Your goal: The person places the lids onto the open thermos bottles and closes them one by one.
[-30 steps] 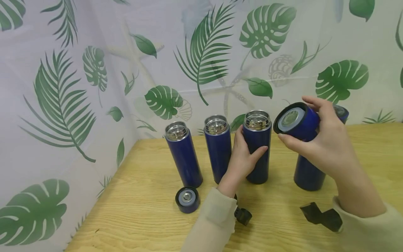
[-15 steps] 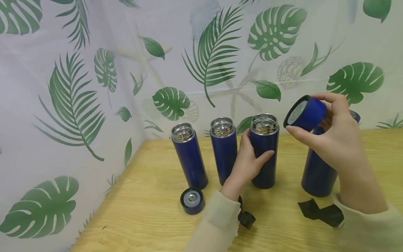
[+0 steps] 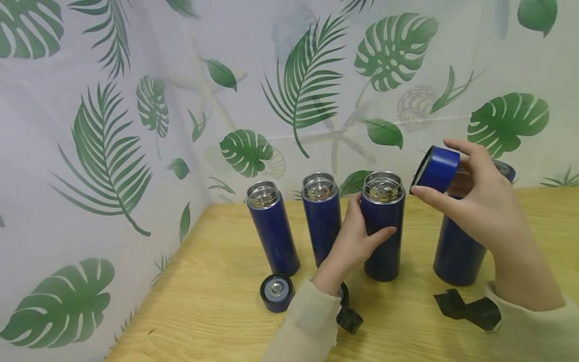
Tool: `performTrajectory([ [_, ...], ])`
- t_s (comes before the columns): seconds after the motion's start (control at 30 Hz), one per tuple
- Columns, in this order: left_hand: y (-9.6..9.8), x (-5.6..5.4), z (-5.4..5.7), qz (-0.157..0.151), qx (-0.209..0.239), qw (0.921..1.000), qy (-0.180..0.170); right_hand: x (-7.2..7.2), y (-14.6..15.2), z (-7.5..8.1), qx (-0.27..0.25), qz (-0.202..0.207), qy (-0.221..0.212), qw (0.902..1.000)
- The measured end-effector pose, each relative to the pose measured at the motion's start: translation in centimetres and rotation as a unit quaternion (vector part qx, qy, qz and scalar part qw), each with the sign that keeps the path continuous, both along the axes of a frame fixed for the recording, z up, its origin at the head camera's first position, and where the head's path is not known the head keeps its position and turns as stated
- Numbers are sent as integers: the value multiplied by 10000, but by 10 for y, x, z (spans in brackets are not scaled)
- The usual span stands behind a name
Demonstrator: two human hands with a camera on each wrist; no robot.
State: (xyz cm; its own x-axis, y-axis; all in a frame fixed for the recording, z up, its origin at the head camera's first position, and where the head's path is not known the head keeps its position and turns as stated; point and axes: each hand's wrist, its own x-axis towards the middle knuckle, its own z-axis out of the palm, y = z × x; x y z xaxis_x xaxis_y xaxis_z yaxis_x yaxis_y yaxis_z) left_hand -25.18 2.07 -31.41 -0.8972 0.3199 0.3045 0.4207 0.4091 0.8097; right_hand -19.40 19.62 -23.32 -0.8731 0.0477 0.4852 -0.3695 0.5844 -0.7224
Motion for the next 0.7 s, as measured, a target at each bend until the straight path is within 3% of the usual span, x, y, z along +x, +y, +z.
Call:
performTrajectory([
  [0.2, -8, 8, 4, -355, -215, 9991, 33, -2, 1, -2, -158, 94, -107, 9998],
  [0.33, -13, 14, 6, -721, -191, 9970, -189, -1, -1, -4, 50, -44, 24, 10000],
  [0.53, -19, 19, 12, -1208, -46, 9916, -465, 1, -2, -4, 59, 150, 129, 9998],
  [0.7, -22, 19, 18, -1577, -221, 9868, -287, 5, -5, 0, 180, 102, 186, 9996],
])
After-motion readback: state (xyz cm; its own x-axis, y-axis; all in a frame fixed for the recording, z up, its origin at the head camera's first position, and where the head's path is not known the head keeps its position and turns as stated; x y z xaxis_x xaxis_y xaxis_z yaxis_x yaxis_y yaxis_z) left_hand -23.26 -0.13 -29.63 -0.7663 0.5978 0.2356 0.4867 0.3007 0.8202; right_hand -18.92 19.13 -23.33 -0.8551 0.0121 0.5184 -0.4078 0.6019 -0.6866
